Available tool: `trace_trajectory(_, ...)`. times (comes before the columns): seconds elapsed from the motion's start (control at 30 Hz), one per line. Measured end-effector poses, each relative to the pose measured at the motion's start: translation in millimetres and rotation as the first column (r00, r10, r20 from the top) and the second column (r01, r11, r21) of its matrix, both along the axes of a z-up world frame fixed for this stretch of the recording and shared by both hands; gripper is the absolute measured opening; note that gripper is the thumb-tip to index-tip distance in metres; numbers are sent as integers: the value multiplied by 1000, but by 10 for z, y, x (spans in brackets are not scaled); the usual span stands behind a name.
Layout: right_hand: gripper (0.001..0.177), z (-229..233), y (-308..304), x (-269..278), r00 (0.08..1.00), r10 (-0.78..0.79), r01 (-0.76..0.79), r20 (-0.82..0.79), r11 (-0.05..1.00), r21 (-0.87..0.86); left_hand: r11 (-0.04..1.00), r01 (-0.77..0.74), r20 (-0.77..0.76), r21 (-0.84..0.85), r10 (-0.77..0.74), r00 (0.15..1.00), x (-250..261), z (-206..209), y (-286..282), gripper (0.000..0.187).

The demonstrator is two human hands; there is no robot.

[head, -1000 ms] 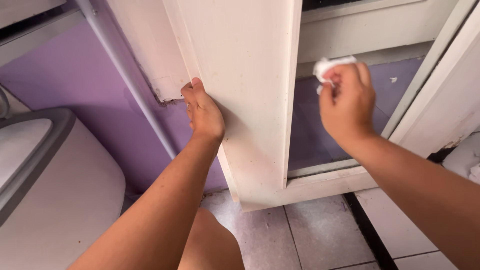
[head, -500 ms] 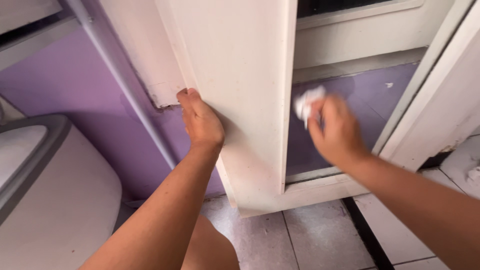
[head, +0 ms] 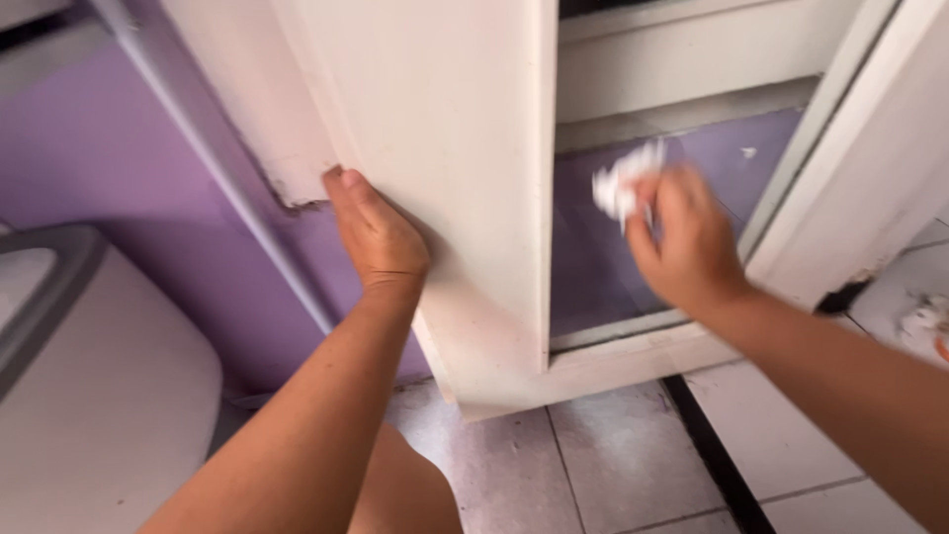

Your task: The person sprays liquid on a glass door and wipes the glass and the white frame with a paper towel, then discards the used paper towel and continues wiping the door frame and glass panels.

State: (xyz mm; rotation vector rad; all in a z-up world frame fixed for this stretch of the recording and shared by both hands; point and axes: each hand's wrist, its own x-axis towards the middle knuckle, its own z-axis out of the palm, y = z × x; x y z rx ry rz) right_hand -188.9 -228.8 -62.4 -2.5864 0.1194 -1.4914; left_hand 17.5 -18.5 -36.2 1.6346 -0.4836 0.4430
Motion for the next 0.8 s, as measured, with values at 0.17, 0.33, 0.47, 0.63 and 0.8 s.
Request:
trace_trajectory(0.17, 24, 391, -68, 190, 983, 108, -91, 152, 990, -110, 999, -42, 218, 0, 41, 975, 6, -69, 9, 101)
trace_trajectory(0.33, 23, 23, -41, 131, 992, 116, -121, -41, 981, -151, 989, -114, 183, 97, 95, 978, -59, -25, 35, 107)
trace_trajectory(0.47, 18, -155, -32, -84, 985, 124, -136, -116, 985, -106, 994, -82, 198, 72, 66, 978, -54, -59, 20, 108)
trace_trajectory(0.63, 17, 269, -61, 215, 985, 149, -156, 88, 985, 71, 979, -182, 302, 90, 147, 942, 54, -178, -37, 112)
trace_trajectory(0.8, 23, -136, 44, 194, 995, 86, -91, -47, 989, -120, 986, -120, 169, 114, 99, 981, -11, -68, 3, 111)
